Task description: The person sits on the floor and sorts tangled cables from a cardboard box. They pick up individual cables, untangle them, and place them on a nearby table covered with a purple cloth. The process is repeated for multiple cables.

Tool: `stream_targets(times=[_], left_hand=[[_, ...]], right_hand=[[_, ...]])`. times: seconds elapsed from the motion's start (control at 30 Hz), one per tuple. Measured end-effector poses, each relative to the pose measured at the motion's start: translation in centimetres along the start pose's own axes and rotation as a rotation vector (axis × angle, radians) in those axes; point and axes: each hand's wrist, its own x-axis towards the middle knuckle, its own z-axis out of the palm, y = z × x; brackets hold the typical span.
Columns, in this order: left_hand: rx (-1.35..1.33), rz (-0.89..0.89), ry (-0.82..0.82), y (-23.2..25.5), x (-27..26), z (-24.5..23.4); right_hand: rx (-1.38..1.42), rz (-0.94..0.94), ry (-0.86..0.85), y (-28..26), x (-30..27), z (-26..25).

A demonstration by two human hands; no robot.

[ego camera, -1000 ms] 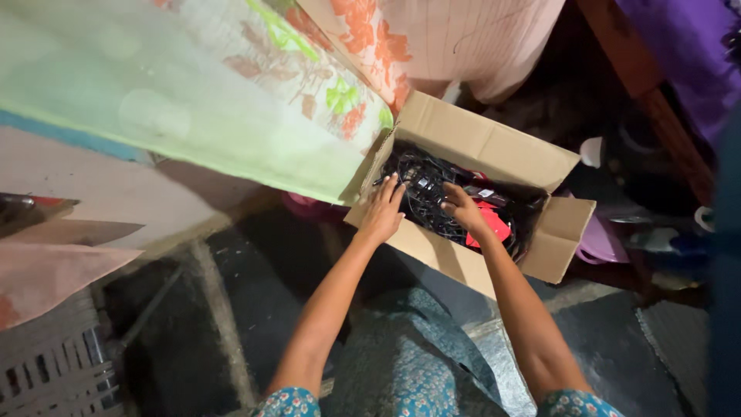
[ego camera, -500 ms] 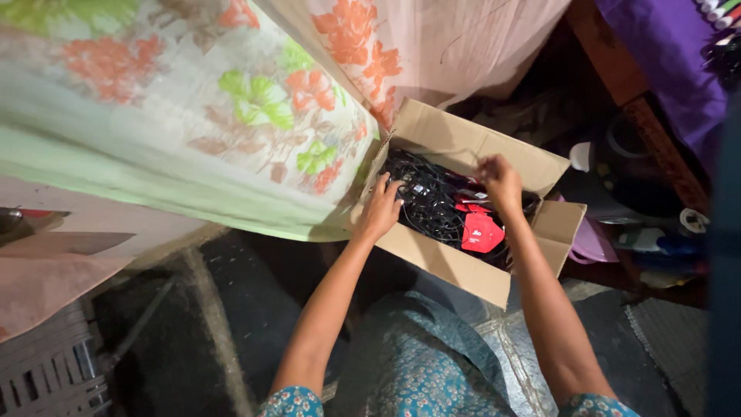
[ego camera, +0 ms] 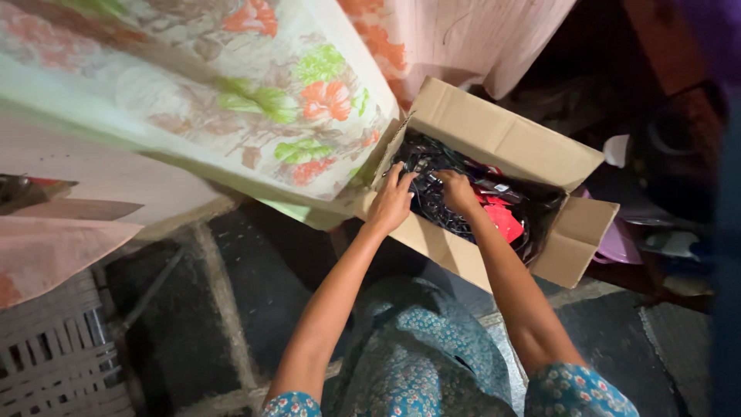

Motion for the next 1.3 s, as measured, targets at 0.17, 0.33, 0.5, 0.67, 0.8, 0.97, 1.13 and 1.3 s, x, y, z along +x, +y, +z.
stream_targets(times=[0.17, 0.33, 0.5, 0.67, 0.8, 0.97, 1.13, 1.3], left_hand=[[-0.023, 0.025, 0.065, -0.1, -0.4, -1.1], [-0.068, 0.023, 0.098, 0.8, -0.2, -0.9], [-0.030, 0.095, 0.132, 1.4, 0.2, 0.4], [-0.023, 0.073, 0.135, 0.2, -0.7, -0.5], [-0.052, 0.026, 0.145, -0.1, -0.8, -1.2], [-0.041, 0.068, 0.171, 1.4, 0.0, -1.2], [-0.114, 0.146, 0.197, 4.2, 0.9, -2.3], [-0.184, 0.133, 0.178, 8.3, 1.5, -5.1]], right_hand=[[0.622, 0.397, -0.168, 0.9, 0.3, -0.3], [0.432, 0.322, -0.207, -0.1, 0.5, -1.8], [0.282, 0.242, -0.297, -0.6, 0.6, 0.7], [0.580, 0.350, -0.229, -1.1, -0.1, 1.1], [0.411, 0.571, 0.089, -1.5, -0.6, -2.6], [0.257, 0.628, -0.126, -4.5, 0.3, -10.0], [0.237, 0.458, -0.125, -11.1, -0.1, -17.2], [0.148, 0.230, -0.050, -20.7, 0.2, -26.0]])
